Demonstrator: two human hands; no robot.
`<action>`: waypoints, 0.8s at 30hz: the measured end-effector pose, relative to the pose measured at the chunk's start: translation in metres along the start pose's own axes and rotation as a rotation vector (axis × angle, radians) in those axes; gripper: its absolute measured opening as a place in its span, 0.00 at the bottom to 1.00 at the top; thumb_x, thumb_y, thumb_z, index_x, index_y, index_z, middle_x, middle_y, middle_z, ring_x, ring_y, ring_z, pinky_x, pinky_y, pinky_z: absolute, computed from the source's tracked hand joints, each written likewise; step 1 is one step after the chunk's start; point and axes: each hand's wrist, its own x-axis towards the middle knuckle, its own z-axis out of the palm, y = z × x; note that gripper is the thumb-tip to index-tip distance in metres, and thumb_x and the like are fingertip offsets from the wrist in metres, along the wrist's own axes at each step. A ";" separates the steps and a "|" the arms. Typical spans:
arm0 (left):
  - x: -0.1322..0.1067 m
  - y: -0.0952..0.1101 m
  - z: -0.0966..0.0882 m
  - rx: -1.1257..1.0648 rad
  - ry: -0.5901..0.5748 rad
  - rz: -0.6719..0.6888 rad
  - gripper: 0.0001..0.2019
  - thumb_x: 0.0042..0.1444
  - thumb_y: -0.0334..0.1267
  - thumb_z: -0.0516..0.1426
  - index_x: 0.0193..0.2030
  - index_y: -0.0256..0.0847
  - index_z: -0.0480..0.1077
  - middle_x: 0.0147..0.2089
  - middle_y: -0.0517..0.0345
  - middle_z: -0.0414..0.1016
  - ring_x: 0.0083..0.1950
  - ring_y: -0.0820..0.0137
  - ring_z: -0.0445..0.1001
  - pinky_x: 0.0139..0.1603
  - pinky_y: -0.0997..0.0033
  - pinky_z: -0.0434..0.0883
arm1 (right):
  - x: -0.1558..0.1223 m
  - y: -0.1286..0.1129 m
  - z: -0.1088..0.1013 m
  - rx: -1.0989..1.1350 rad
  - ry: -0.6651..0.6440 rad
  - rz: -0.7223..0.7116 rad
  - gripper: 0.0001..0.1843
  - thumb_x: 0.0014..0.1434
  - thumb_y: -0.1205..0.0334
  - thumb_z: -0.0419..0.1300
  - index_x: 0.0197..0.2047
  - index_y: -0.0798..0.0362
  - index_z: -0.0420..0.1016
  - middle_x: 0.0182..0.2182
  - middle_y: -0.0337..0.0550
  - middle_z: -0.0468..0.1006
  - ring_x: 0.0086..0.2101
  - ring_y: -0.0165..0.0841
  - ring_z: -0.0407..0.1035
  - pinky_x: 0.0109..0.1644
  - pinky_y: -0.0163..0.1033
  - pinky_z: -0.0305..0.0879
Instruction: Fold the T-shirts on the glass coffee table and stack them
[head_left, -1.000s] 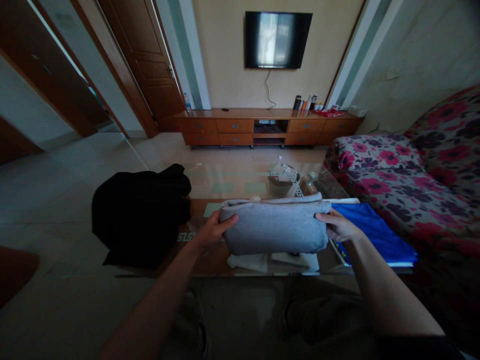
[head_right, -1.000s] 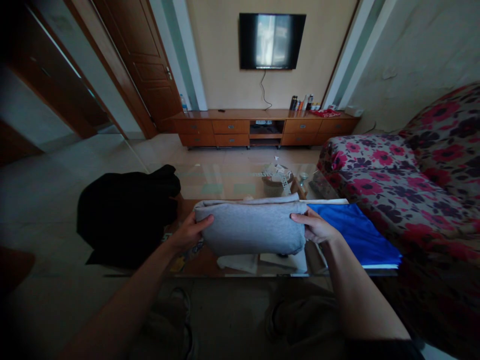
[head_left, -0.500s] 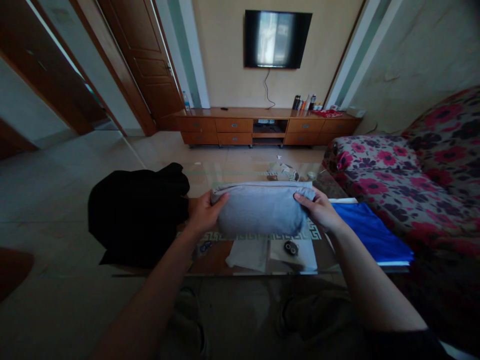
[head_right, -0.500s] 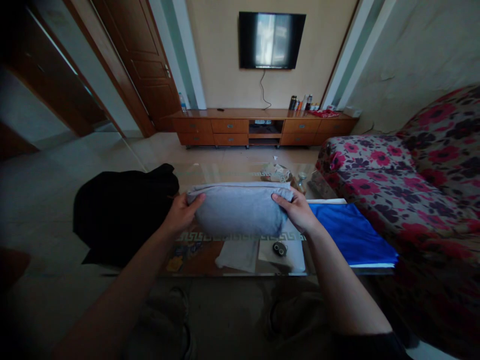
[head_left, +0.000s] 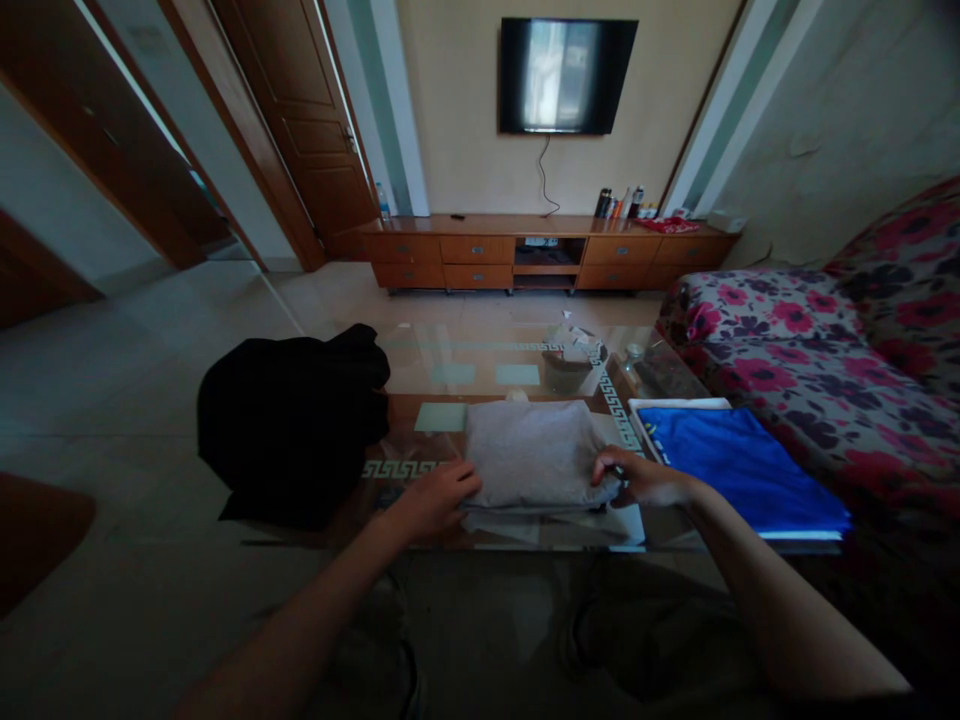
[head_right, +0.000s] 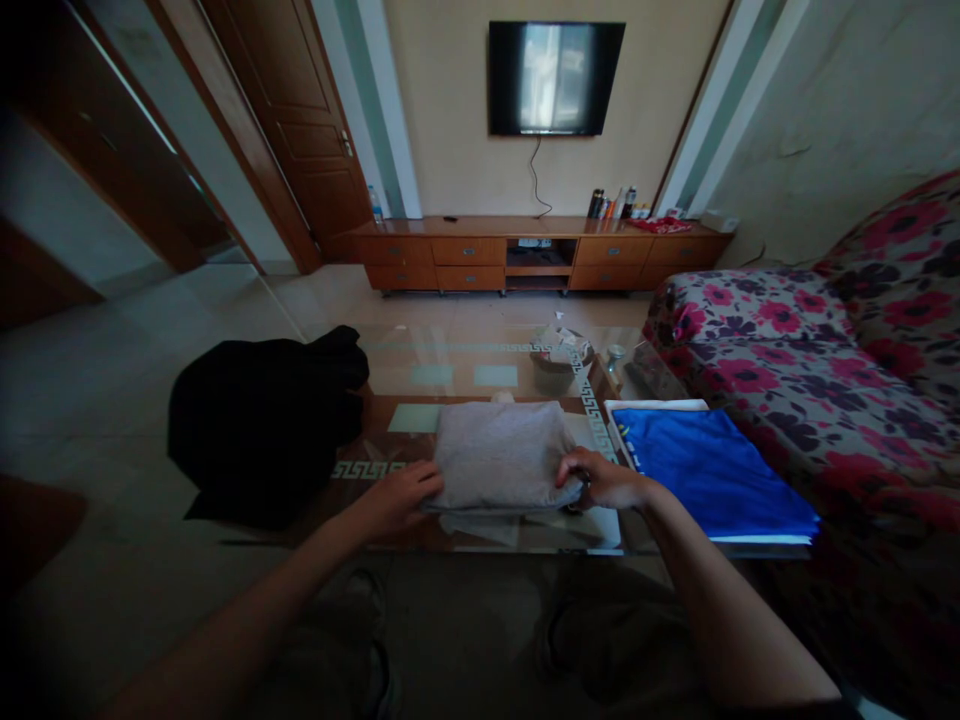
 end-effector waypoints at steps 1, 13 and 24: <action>-0.003 0.005 0.003 0.041 -0.032 0.011 0.10 0.54 0.28 0.58 0.42 0.45 0.69 0.47 0.53 0.71 0.48 0.62 0.71 0.48 0.65 0.69 | -0.002 -0.002 0.000 -0.056 -0.023 0.029 0.25 0.39 0.64 0.72 0.44 0.50 0.81 0.45 0.42 0.73 0.45 0.39 0.69 0.52 0.42 0.65; 0.042 0.022 -0.003 -0.047 0.175 -0.105 0.17 0.69 0.45 0.48 0.40 0.42 0.76 0.45 0.49 0.73 0.51 0.59 0.71 0.57 0.56 0.65 | 0.042 -0.038 -0.001 -0.167 0.250 0.065 0.23 0.63 0.42 0.57 0.43 0.53 0.81 0.37 0.49 0.80 0.39 0.40 0.73 0.47 0.43 0.68; 0.093 -0.022 0.059 -0.196 0.377 -0.387 0.37 0.62 0.51 0.56 0.73 0.36 0.54 0.76 0.37 0.51 0.77 0.50 0.45 0.75 0.46 0.42 | 0.089 0.014 0.037 -0.485 0.483 0.343 0.37 0.69 0.37 0.44 0.75 0.44 0.53 0.74 0.51 0.47 0.71 0.51 0.43 0.70 0.61 0.43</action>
